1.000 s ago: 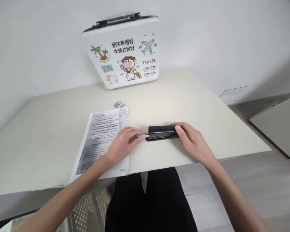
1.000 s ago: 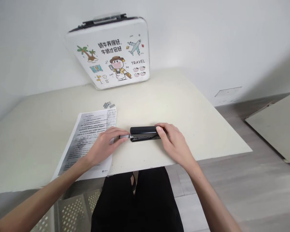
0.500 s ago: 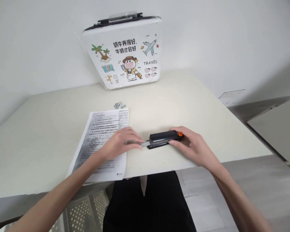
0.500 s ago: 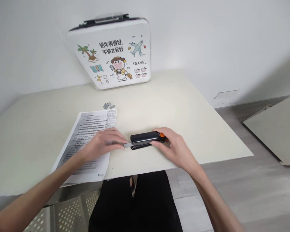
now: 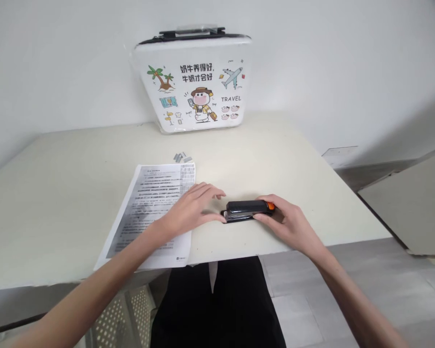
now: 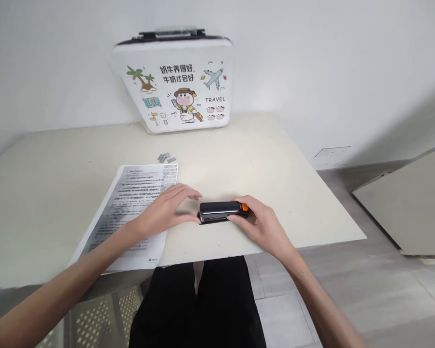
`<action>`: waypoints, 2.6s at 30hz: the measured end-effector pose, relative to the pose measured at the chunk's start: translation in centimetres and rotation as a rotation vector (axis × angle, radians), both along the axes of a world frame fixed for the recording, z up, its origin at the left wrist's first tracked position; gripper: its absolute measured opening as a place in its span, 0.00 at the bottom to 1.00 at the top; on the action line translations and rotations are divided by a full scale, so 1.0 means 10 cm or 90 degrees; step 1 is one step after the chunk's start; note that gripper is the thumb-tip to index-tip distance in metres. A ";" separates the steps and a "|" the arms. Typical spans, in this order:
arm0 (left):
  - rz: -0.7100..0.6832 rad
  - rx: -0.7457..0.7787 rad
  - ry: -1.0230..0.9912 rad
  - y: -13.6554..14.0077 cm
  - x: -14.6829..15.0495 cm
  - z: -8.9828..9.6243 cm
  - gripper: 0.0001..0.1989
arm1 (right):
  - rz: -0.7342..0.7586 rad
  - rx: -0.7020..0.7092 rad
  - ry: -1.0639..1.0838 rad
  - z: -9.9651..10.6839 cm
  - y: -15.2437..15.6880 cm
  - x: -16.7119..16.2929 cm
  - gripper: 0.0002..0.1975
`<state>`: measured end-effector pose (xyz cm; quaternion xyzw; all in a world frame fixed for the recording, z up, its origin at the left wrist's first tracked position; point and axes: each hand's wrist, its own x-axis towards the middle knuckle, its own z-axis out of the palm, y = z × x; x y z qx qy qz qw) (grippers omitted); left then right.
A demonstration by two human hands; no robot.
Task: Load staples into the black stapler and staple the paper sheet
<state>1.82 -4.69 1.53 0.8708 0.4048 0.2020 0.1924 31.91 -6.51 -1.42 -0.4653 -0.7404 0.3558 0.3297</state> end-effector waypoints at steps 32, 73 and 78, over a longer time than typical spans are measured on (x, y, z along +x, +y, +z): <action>0.041 0.081 0.143 -1.47 0.02 -0.25 0.37 | 0.000 0.013 -0.101 0.01 -0.06 0.02 0.23; 0.020 0.004 0.147 -0.38 0.12 -0.38 0.46 | 0.023 0.011 -0.358 0.50 0.12 -0.83 0.28; 0.026 0.011 0.148 -0.37 0.18 -0.39 0.47 | 0.033 0.029 -0.378 0.53 0.10 -0.87 0.26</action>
